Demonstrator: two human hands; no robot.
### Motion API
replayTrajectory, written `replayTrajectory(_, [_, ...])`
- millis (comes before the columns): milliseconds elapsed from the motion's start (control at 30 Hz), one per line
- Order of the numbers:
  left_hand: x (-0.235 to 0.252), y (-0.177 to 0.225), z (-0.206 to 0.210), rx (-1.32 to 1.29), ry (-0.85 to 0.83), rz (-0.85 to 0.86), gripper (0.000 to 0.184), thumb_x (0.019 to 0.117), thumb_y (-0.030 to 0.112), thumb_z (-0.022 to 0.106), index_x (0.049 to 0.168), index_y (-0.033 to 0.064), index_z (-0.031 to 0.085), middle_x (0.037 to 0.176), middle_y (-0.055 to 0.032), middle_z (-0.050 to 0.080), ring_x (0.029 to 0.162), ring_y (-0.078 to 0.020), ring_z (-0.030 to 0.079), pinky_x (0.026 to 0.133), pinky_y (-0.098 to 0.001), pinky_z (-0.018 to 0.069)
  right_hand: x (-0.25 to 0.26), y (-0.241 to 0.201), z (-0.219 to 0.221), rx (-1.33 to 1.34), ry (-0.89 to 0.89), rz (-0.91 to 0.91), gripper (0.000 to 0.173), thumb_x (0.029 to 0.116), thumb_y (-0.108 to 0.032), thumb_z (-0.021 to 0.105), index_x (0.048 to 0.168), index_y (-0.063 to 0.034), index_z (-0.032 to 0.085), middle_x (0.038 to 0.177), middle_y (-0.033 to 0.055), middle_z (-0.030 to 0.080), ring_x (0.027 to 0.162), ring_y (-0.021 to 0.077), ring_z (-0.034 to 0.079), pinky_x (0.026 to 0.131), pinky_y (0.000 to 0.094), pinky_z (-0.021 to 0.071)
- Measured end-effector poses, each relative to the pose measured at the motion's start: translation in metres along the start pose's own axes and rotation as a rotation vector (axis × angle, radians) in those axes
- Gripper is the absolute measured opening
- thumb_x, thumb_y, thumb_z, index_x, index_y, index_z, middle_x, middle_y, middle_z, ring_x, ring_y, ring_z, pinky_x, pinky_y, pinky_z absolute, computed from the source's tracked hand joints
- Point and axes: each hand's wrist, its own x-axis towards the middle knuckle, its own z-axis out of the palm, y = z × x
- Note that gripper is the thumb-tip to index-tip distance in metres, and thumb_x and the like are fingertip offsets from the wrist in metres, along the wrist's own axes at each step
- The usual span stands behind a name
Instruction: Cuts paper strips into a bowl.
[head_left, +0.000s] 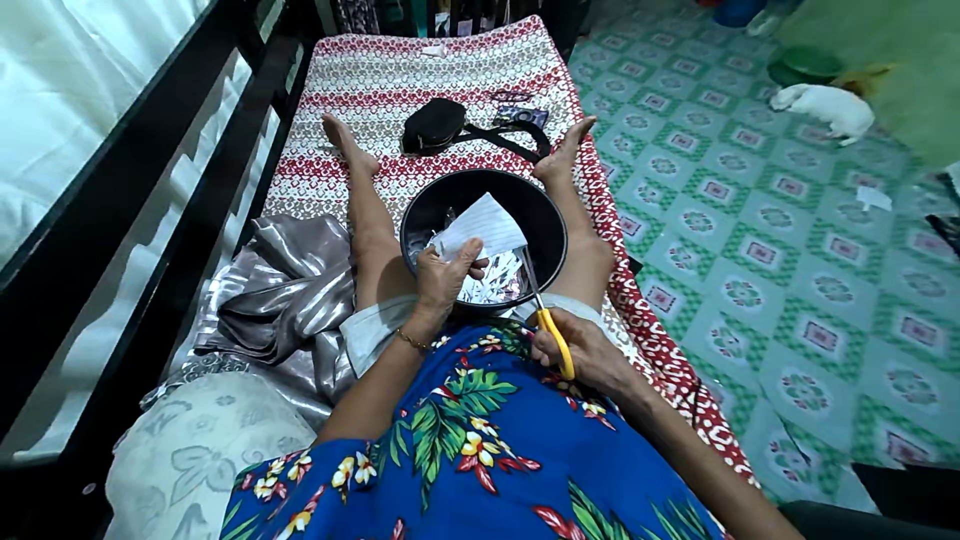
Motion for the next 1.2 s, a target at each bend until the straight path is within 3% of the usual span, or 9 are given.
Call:
replayTrajectory(100, [-0.003,0.0,-0.002,0.023,-0.034,-0.004,0.004,0.0992,0.007,0.065,0.103,0.0071,0.063,0.07,0.0029,0.071,0.056,-0.004,0.067,0.057,-0.0185,0.0574,0.005,-0.001,0.003,0.016,-0.008,-0.012,0.039,0.0985,-0.034,0.059,0.116,0.0017,0.06,0.076,-0.009,0.059,0.065,-0.0055,0.056,0.064,0.0145,0.0483])
replayTrajectory(233, [0.006,0.001,0.01,-0.054,0.08,-0.05,0.01,0.0942,-0.007,0.064,0.091,0.0026,0.062,0.063,0.0016,0.07,0.052,-0.0044,0.066,0.055,-0.019,0.0574,0.01,-0.006,0.006,0.071,0.048,-0.012,0.03,0.0988,-0.024,0.06,0.113,0.0024,0.059,0.073,-0.0083,0.059,0.063,-0.0047,0.057,0.064,0.0144,0.0502])
replayTrajectory(367, [-0.003,-0.001,-0.002,0.047,-0.054,-0.012,0.005,0.0976,0.005,0.067,0.102,0.0061,0.064,0.069,0.0028,0.072,0.057,-0.0039,0.067,0.058,-0.0181,0.0573,0.013,-0.004,0.007,0.117,0.082,-0.04,0.026,0.0979,-0.022,0.061,0.11,0.0013,0.06,0.069,-0.0091,0.058,0.06,-0.0042,0.057,0.061,0.014,0.05])
replayTrajectory(667, [-0.001,-0.004,-0.003,0.053,-0.067,0.03,0.003,0.0975,0.004,0.066,0.1,0.0058,0.065,0.067,0.0032,0.071,0.056,-0.0028,0.066,0.057,-0.0172,0.0565,0.014,-0.001,0.009,0.142,0.124,-0.057,0.02,0.098,-0.018,0.061,0.108,0.0,0.062,0.067,-0.0088,0.059,0.058,-0.0033,0.058,0.059,0.015,0.0512])
replayTrajectory(767, [0.005,-0.003,0.008,-0.031,0.034,-0.007,0.01,0.0937,-0.006,0.065,0.092,0.0034,0.063,0.063,0.0026,0.07,0.052,-0.0036,0.065,0.055,-0.0188,0.0573,0.014,-0.001,0.01,0.137,0.144,-0.08,0.016,0.0985,-0.016,0.06,0.104,-0.0012,0.062,0.064,-0.0108,0.059,0.055,-0.0054,0.057,0.057,0.0131,0.0501])
replayTrajectory(1033, [0.006,-0.002,0.008,0.0,0.028,-0.019,0.008,0.0941,-0.005,0.065,0.092,0.0025,0.063,0.063,0.0032,0.069,0.052,-0.003,0.065,0.056,-0.0188,0.0574,0.017,0.003,0.01,0.226,0.158,-0.102,0.01,0.0977,-0.01,0.061,0.088,-0.0087,0.062,0.056,-0.0133,0.058,0.048,-0.0057,0.054,0.049,0.0117,0.047])
replayTrajectory(1100, [0.006,-0.003,0.008,-0.006,0.03,-0.019,0.008,0.094,-0.006,0.065,0.092,0.0022,0.063,0.063,0.0032,0.069,0.052,-0.0033,0.065,0.056,-0.0189,0.0576,0.016,0.004,0.009,0.24,0.133,-0.113,0.009,0.0978,-0.012,0.06,0.089,-0.0092,0.062,0.057,-0.0132,0.059,0.049,-0.0051,0.056,0.051,0.0123,0.0488])
replayTrajectory(1200, [0.005,-0.003,0.007,-0.013,0.032,-0.022,0.008,0.0951,-0.005,0.064,0.092,0.0027,0.062,0.062,0.0023,0.069,0.052,-0.0037,0.065,0.056,-0.0192,0.0573,0.011,0.0,0.006,0.18,0.036,-0.064,0.015,0.1002,-0.019,0.055,0.101,-0.0047,0.059,0.064,-0.0121,0.056,0.056,-0.0041,0.056,0.058,0.0142,0.0496])
